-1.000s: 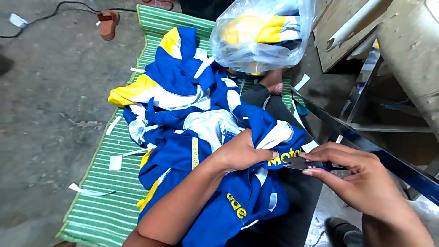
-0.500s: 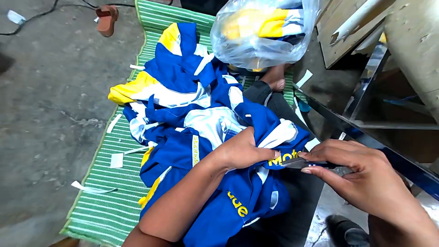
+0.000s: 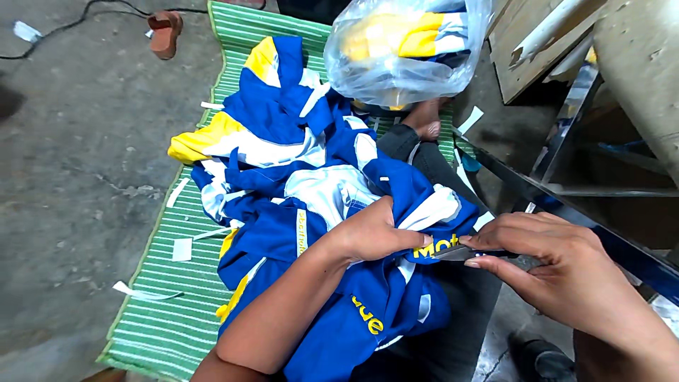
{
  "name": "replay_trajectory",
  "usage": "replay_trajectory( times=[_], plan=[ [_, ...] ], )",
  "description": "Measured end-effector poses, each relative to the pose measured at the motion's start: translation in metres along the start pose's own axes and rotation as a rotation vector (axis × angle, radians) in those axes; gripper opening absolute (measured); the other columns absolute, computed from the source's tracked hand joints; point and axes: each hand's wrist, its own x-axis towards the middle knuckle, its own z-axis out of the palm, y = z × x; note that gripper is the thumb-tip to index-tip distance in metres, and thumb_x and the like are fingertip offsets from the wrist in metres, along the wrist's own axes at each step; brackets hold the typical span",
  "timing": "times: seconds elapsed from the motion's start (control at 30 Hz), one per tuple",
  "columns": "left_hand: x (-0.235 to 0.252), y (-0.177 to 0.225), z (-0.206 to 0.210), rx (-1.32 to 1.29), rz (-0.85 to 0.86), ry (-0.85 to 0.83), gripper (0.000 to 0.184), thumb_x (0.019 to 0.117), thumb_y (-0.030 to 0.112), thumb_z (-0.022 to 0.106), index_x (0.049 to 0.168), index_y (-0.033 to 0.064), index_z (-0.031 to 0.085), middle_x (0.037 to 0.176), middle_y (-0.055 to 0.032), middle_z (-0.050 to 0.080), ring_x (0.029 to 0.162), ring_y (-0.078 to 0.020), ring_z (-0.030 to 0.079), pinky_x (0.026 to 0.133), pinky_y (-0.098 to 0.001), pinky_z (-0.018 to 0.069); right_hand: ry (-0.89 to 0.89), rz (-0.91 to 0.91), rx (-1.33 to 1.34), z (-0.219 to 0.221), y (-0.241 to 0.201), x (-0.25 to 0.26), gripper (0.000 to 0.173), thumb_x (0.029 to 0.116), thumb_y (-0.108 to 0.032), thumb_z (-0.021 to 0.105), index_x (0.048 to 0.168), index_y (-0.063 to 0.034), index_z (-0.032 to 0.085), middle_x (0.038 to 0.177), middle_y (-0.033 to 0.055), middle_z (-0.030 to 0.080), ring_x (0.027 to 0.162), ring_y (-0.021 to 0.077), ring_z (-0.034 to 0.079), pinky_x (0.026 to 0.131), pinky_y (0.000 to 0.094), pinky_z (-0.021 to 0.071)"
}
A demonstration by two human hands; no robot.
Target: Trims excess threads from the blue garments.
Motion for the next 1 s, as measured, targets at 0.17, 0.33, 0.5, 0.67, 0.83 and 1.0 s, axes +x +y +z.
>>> replay_trajectory(
  times=[0.17, 0.33, 0.5, 0.67, 0.83, 1.0],
  plan=[
    [0.000, 0.000, 0.000, 0.005, 0.003, -0.010, 0.026, 0.0848, -0.008, 0.070, 0.108, 0.0015, 0.065, 0.092, -0.0036, 0.073, 0.084, -0.0065, 0.071, 0.078, -0.0238, 0.0599, -0.009, -0.007, -0.011, 0.000, 0.001, 0.000, 0.030, 0.0991, -0.044, 0.060, 0.099, -0.0228, 0.081, 0.097, -0.0077, 0.076, 0.088, 0.0053, 0.067, 0.076, 0.0341, 0.0509],
    [0.000, 0.001, -0.001, -0.005, 0.012, -0.014, 0.025, 0.0852, -0.008, 0.069, 0.108, 0.0019, 0.065, 0.092, -0.0033, 0.073, 0.084, -0.0067, 0.071, 0.079, -0.0243, 0.0599, -0.010, -0.008, 0.000, 0.000, 0.002, 0.001, 0.029, 0.0987, -0.045, 0.061, 0.101, -0.0234, 0.081, 0.097, -0.0080, 0.075, 0.088, 0.0047, 0.067, 0.076, 0.0340, 0.0508],
    [-0.003, 0.001, -0.003, -0.043, 0.034, 0.003, 0.025, 0.0857, -0.009, 0.066, 0.107, 0.0032, 0.066, 0.092, -0.0014, 0.073, 0.085, -0.0052, 0.070, 0.079, -0.0233, 0.0591, 0.088, 0.068, 0.080, 0.001, 0.003, -0.005, 0.030, 0.0955, -0.045, 0.066, 0.108, -0.0209, 0.079, 0.102, -0.0080, 0.074, 0.088, 0.0021, 0.065, 0.078, 0.0310, 0.0516],
    [-0.003, -0.002, -0.004, -0.107, 0.070, 0.018, 0.024, 0.0879, -0.007, 0.066, 0.109, 0.0041, 0.066, 0.093, 0.0003, 0.073, 0.086, -0.0049, 0.070, 0.081, -0.0240, 0.0594, 0.311, 0.172, 0.162, 0.018, -0.004, -0.019, 0.034, 0.0921, -0.036, 0.074, 0.110, -0.0077, 0.077, 0.103, 0.0026, 0.073, 0.092, -0.0007, 0.064, 0.078, 0.0137, 0.0524],
    [-0.003, -0.001, -0.001, -0.134, 0.035, 0.063, 0.025, 0.0880, -0.007, 0.067, 0.111, 0.0040, 0.066, 0.095, -0.0015, 0.074, 0.089, -0.0068, 0.071, 0.084, -0.0261, 0.0599, 0.464, 0.204, 0.117, 0.036, -0.015, -0.029, 0.033, 0.0911, -0.031, 0.077, 0.110, -0.0037, 0.076, 0.101, 0.0067, 0.071, 0.091, 0.0005, 0.063, 0.075, 0.0115, 0.0499],
    [-0.005, -0.001, 0.000, -0.118, 0.030, 0.113, 0.025, 0.0858, -0.007, 0.066, 0.107, 0.0054, 0.067, 0.094, -0.0003, 0.074, 0.088, -0.0062, 0.071, 0.084, -0.0259, 0.0598, 0.554, 0.170, 0.043, 0.051, -0.019, -0.036, 0.030, 0.0921, -0.031, 0.076, 0.108, -0.0050, 0.078, 0.096, 0.0092, 0.073, 0.089, 0.0087, 0.065, 0.076, 0.0214, 0.0509]
  ],
)
